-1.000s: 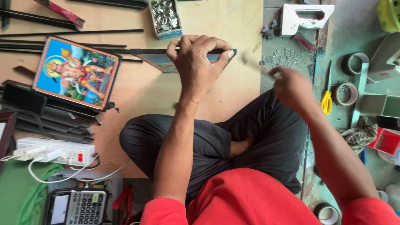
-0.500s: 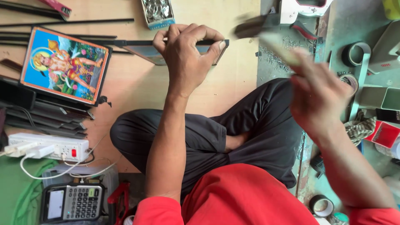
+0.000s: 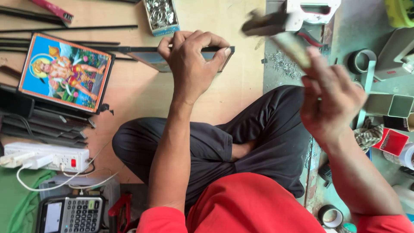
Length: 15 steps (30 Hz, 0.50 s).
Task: The recorder is assembling a picture frame by placing a glass pane and a religious image into a frame and securing them with tape and nails.
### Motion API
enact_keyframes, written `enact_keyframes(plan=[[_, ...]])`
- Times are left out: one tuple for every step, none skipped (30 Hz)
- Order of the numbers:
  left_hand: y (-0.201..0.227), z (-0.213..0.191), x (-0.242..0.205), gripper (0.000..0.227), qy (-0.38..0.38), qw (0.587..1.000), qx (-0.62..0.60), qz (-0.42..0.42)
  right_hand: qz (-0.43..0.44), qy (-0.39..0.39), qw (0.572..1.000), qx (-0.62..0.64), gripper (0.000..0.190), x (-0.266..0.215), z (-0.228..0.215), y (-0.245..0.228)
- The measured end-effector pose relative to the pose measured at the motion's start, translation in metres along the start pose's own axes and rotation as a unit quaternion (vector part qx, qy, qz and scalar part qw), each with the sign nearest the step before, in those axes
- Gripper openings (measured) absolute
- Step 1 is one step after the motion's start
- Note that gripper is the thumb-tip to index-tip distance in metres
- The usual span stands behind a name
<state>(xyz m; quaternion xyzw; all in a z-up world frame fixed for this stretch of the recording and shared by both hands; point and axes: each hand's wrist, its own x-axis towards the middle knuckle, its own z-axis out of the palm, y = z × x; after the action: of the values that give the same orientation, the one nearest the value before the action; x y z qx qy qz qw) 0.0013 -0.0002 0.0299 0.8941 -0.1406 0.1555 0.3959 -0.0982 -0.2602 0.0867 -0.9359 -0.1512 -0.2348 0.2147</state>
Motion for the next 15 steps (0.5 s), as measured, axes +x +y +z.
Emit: enact_keyframes(plan=[[-0.001, 0.0, -0.001, 0.01, -0.001, 1.0, 0.001, 0.0, 0.001, 0.0, 1.0, 0.001, 0.042, 0.003, 0.002, -0.002], [-0.001, -0.001, -0.001, 0.01, -0.002, 1.0, -0.002, -0.002, 0.007, -0.035, 0.999, 0.003, 0.044, 0.006, 0.003, -0.004], [0.0, 0.0, 0.001, 0.01, -0.002, 1.0, -0.007, -0.001, 0.013, -0.068, 0.998, 0.003, 0.048, 0.009, 0.003, -0.005], [-0.001, 0.0, 0.001, 0.01, -0.001, 1.0, -0.008, 0.002, 0.013, -0.065, 0.998, 0.0, 0.048, 0.014, 0.002, -0.006], [-0.002, 0.002, 0.001, 0.01, -0.001, 1.0, 0.003, 0.001, 0.033, -0.112, 0.989, -0.086, 0.041, 0.017, 0.0, -0.008], [-0.004, 0.003, 0.0, 0.01, -0.001, 1.0, 0.015, -0.001, 0.054, -0.159, 0.971, -0.171, 0.034, 0.021, 0.0, -0.009], [-0.002, 0.001, 0.0, 0.01, 0.001, 1.0, 0.016, -0.006, 0.051, -0.162, 0.971, -0.169, 0.034, 0.017, -0.001, -0.006], [-0.001, 0.0, 0.0, 0.011, -0.001, 1.0, 0.009, -0.006, 0.017, -0.052, 0.995, -0.087, 0.033, 0.013, -0.001, -0.004], [0.001, -0.003, 0.001, 0.012, -0.004, 1.0, 0.002, -0.003, -0.018, 0.06, 0.998, 0.001, 0.033, 0.008, -0.002, -0.002], [-0.002, -0.003, -0.002, 0.012, -0.005, 1.0, 0.003, -0.004, -0.018, 0.059, 0.998, 0.002, 0.033, 0.007, 0.002, -0.001], [-0.004, -0.002, -0.001, 0.016, -0.01, 1.0, 0.003, -0.006, -0.017, 0.009, 0.999, -0.045, 0.034, 0.008, 0.004, 0.001], [-0.005, -0.002, -0.001, 0.022, -0.014, 1.0, 0.003, -0.009, -0.018, -0.041, 0.995, -0.093, 0.034, 0.009, 0.006, 0.002], [-0.006, -0.003, -0.002, 0.022, -0.011, 1.0, 0.003, -0.006, -0.02, -0.038, 0.995, -0.094, 0.034, 0.012, 0.007, 0.004], [-0.007, -0.003, -0.002, 0.019, -0.007, 1.0, 0.013, 0.012, -0.022, -0.115, 0.98, -0.162, 0.035, 0.014, 0.008, 0.006], [-0.009, -0.002, -0.006, 0.017, -0.006, 0.999, 0.02, 0.029, -0.023, -0.194, 0.954, -0.228, 0.035, 0.013, 0.01, 0.007]])
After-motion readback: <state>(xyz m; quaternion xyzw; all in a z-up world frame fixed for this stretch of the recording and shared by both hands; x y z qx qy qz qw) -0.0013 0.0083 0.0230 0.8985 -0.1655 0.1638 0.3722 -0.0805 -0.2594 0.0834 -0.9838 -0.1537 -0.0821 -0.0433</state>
